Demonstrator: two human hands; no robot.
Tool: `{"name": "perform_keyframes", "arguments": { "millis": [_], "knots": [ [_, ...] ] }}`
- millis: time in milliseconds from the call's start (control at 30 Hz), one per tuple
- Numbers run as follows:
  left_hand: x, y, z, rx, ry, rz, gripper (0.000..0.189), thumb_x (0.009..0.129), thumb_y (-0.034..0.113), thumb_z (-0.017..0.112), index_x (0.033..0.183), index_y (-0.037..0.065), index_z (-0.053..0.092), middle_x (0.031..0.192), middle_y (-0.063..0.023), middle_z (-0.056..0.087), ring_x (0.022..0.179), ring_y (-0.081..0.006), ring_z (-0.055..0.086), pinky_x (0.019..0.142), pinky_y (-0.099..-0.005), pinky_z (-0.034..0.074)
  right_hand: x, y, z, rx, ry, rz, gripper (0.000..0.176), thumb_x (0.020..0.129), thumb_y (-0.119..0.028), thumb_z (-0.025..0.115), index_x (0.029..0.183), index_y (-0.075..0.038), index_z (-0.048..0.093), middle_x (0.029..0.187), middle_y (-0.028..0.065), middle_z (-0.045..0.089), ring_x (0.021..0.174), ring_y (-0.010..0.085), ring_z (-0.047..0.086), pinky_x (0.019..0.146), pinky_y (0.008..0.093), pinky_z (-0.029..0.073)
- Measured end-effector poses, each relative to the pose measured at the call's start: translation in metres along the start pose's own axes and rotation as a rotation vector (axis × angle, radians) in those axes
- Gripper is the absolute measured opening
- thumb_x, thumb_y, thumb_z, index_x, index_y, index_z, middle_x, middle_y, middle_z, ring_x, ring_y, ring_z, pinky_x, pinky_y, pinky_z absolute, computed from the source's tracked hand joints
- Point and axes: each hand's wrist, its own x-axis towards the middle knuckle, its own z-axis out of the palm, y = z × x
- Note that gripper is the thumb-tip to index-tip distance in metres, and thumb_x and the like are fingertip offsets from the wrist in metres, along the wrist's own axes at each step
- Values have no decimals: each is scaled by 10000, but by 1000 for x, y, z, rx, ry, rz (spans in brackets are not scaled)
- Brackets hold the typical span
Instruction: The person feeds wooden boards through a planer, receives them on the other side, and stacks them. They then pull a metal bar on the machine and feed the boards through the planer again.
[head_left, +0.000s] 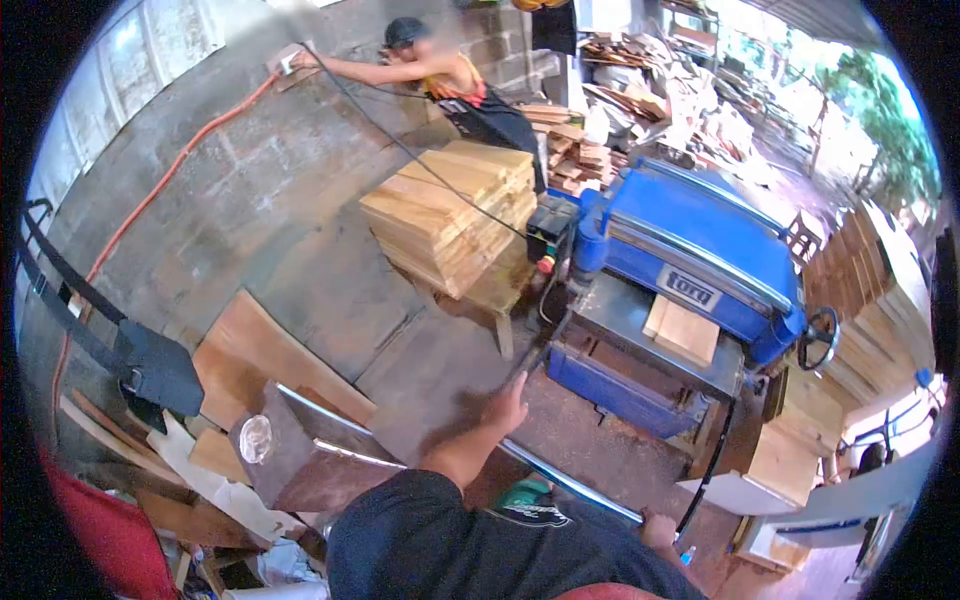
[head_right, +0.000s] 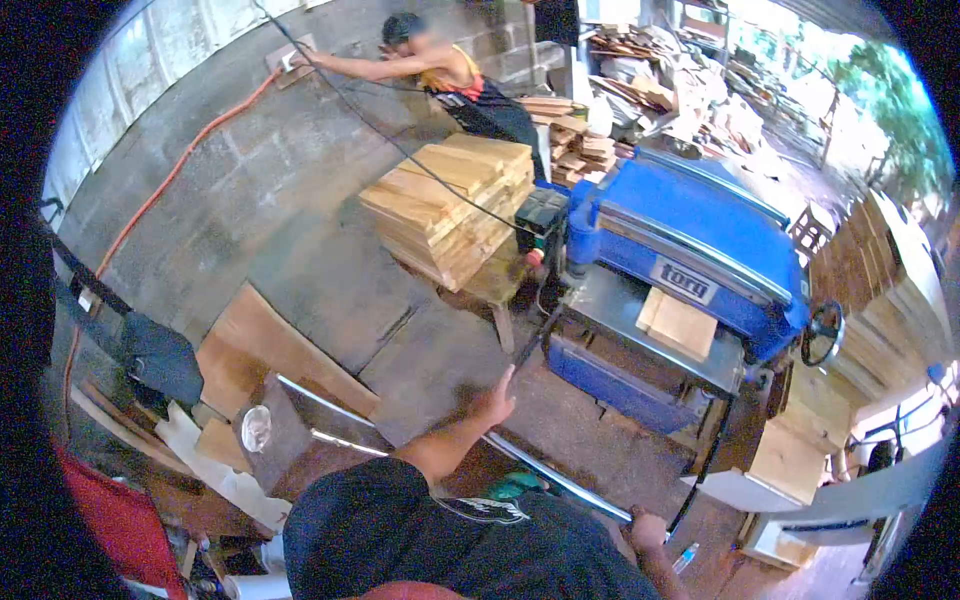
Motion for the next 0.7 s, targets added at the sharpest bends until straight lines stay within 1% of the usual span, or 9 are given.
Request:
{"name": "perform_keyframes", "arguments": {
  "millis": [33,100,267,333,400,467,500,633,700],
  "knots": [
    [12,-19,20,43,142,86,764,868,266,625,1515,263,220,1347,-187,532,1129,-411,574,963,-507,453,-3,-1,0,-6,46,-40,418,734,-428,717,1044,-159,639,873,117,687,777,333,684,700,478,536],
    [24,-28,28,4,144,83,742,876,264,613,1512,265,231,1345,-182,537,1135,-410,570,962,-508,453,-4,-4,3,-20,119,-55,337,737,-389,719,961,-147,648,859,126,687,749,331,681,677,482,530],
    [26,-26,32,55,61,-38,653,904,250,570,1491,243,283,1312,-173,563,1118,-412,576,953,-514,450,-8,-11,-3,40,188,-39,317,741,-388,713,932,-144,646,771,120,680,703,332,676,628,481,524],
    [23,-19,26,41,95,-110,634,893,219,594,1471,202,334,1184,-285,599,1074,-468,576,908,-540,458,-7,-11,-1,26,223,-52,278,701,-338,734,883,-141,660,786,111,679,711,338,676,650,469,539],
    [27,-28,31,108,60,-48,571,926,217,545,1460,197,345,1185,-268,605,1061,-457,586,885,-540,465,-8,-13,-3,27,200,-14,265,705,-332,729,869,-139,652,776,111,676,698,337,672,636,468,537],
    [38,-43,45,-26,180,38,508,947,240,513,1431,200,364,1146,-235,625,1048,-426,602,906,-535,457,-6,-13,2,24,177,4,251,710,-325,725,855,-136,644,767,111,672,685,335,669,622,467,536],
    [38,-42,44,81,118,-50,479,958,221,495,1419,187,371,1158,-239,618,1033,-437,602,892,-546,457,-5,-10,5,41,199,-12,241,713,-318,721,845,-135,636,766,108,670,688,331,668,622,462,535],
    [39,-48,47,68,154,3,460,973,241,475,1418,200,366,1201,-235,600,1068,-445,590,891,-553,462,-7,-11,9,53,245,-23,220,710,-294,716,828,-134,622,769,98,659,687,312,668,616,450,532],
    [40,-45,44,123,123,-28,458,974,247,472,1417,205,363,1181,-238,607,1066,-444,593,887,-556,465,-4,-8,13,46,249,-30,214,704,-282,716,832,-142,617,762,98,649,691,304,663,615,447,531]
  ]
}}
